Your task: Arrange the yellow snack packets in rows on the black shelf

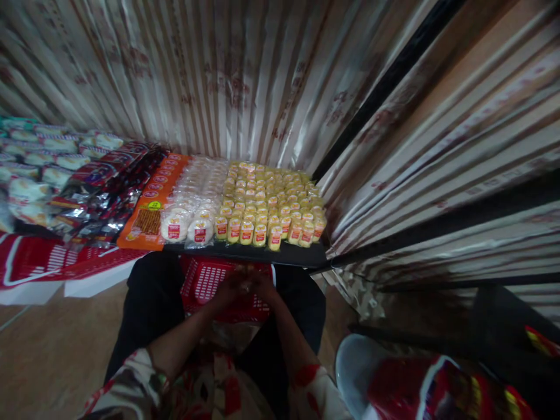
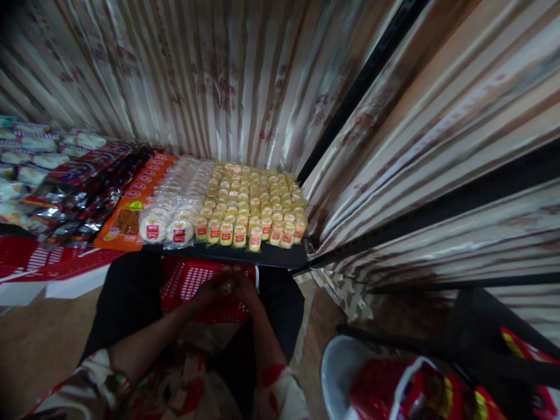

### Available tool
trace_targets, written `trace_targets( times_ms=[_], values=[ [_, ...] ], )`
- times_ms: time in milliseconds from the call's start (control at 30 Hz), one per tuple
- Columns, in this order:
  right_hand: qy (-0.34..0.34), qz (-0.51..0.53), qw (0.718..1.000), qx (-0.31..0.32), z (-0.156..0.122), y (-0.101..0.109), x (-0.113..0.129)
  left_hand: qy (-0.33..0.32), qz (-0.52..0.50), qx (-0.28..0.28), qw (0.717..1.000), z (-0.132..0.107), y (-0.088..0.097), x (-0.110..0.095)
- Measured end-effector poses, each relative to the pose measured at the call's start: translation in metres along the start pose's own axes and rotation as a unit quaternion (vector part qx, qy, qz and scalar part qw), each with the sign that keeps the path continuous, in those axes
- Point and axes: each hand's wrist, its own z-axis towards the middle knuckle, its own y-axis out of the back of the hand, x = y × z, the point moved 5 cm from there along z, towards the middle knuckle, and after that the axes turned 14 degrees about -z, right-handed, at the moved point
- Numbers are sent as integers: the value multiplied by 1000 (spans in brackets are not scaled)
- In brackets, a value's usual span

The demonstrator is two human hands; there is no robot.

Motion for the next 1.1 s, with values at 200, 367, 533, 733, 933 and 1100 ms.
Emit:
trace_targets(
  times_ms=[200,367,533,733,933,1100],
  values=[
    [26,153,987,-42,-16,21,8,-44,-4,5,999,-17,-10,-16],
    [30,245,967,-56,-29,36,16,-18,-69,-10,997,-34,-14,-29],
    [22,290,953,-85,-43,48,18,20,-143,-21,989,-43,-19,-31],
    [41,331,935,-125,-69,59,24,9,-172,-30,985,-56,-22,-41],
    [53,348,921,-166,-89,56,29,24,-231,-1,973,-67,-31,-48],
    [76,346,912,-205,-101,54,32,-38,-241,16,970,-71,-34,-61]
  ],
)
